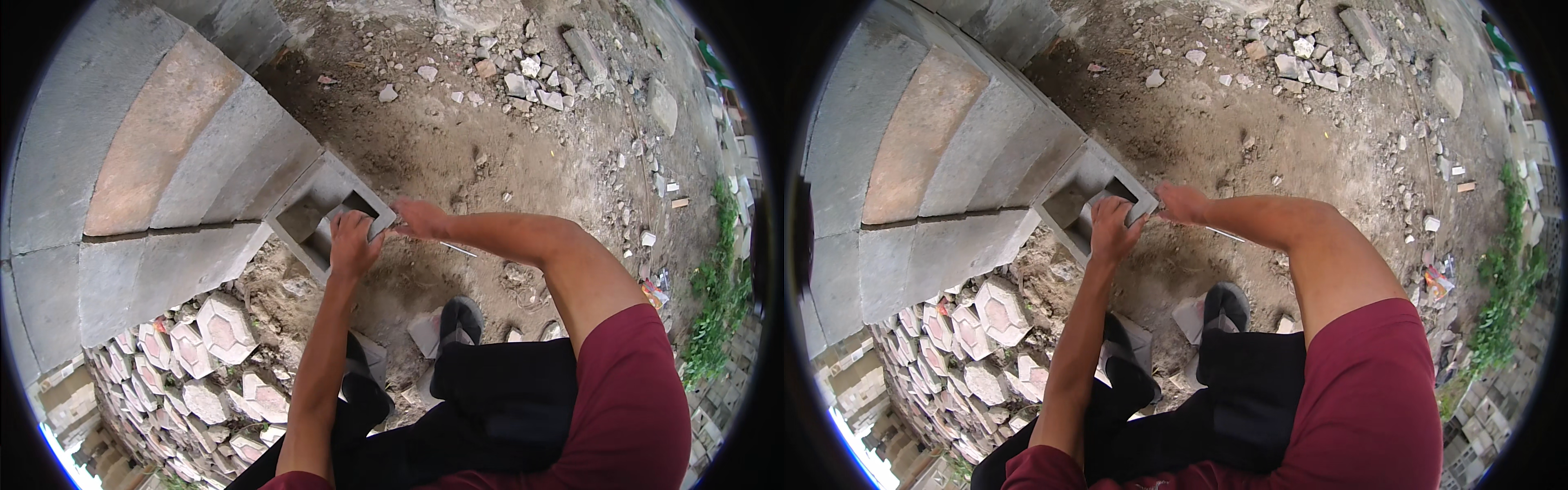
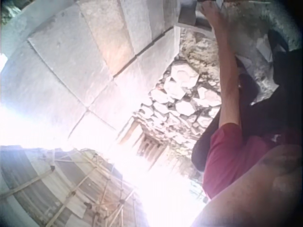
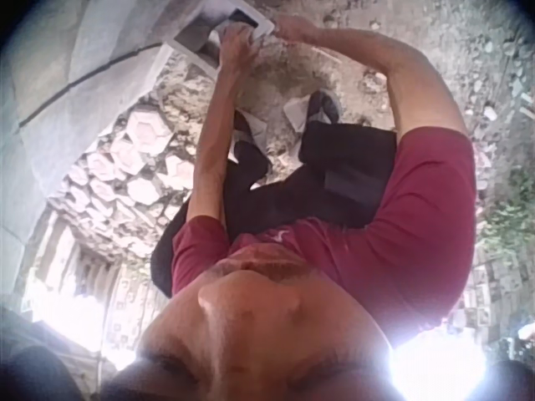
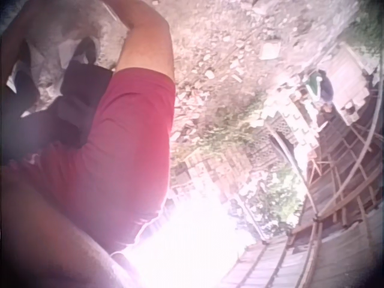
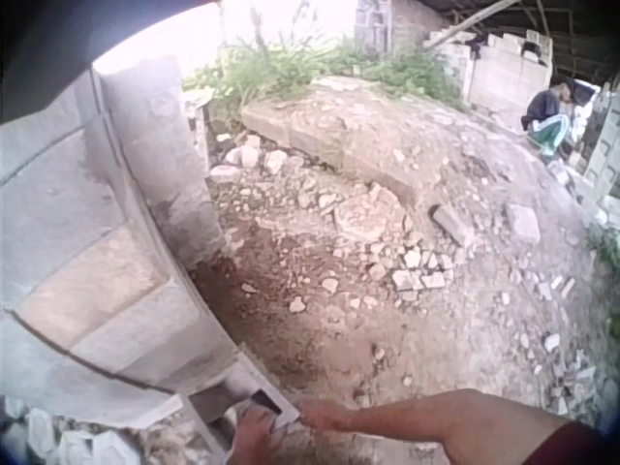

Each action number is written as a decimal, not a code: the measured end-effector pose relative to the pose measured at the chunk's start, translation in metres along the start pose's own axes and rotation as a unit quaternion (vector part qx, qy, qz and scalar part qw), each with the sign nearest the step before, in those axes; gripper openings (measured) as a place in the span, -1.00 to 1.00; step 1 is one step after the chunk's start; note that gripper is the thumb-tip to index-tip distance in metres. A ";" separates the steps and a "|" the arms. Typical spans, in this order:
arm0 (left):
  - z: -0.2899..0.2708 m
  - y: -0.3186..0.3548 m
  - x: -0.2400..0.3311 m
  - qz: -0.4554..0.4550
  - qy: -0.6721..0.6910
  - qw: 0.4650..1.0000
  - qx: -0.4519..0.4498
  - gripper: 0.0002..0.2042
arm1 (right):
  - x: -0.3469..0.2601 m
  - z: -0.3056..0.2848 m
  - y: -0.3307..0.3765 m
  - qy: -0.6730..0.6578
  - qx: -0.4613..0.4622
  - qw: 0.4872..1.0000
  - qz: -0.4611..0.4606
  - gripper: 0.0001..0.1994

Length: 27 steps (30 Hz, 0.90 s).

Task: The person stacks several decorative cinder blocks by picking them up by hand and placing them onto an existing arrangement on a dirt floor in an outdoor workspace.

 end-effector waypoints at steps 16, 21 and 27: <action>-0.003 0.000 0.005 0.017 0.002 1.000 0.001 -0.69 | 0.008 0.002 -0.010 0.030 -0.075 0.994 0.073 -0.63; -0.003 0.000 0.003 -0.019 -0.011 0.999 -0.031 -0.67 | 0.016 0.001 -0.014 0.025 -0.077 0.997 0.010 -0.66; -0.001 -0.004 0.007 0.015 -0.032 0.999 -0.017 -0.66 | 0.022 -0.026 -0.027 0.015 -0.070 0.997 -0.025 -0.69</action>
Point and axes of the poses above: each hand's wrist, its own y-axis away from the middle knuckle, its own z-axis out of the palm, x = y × z, the point moved 3 cm from there along -y, towards the middle knuckle, and after that the axes turned 6 degrees about x, right-handed, at the moved point
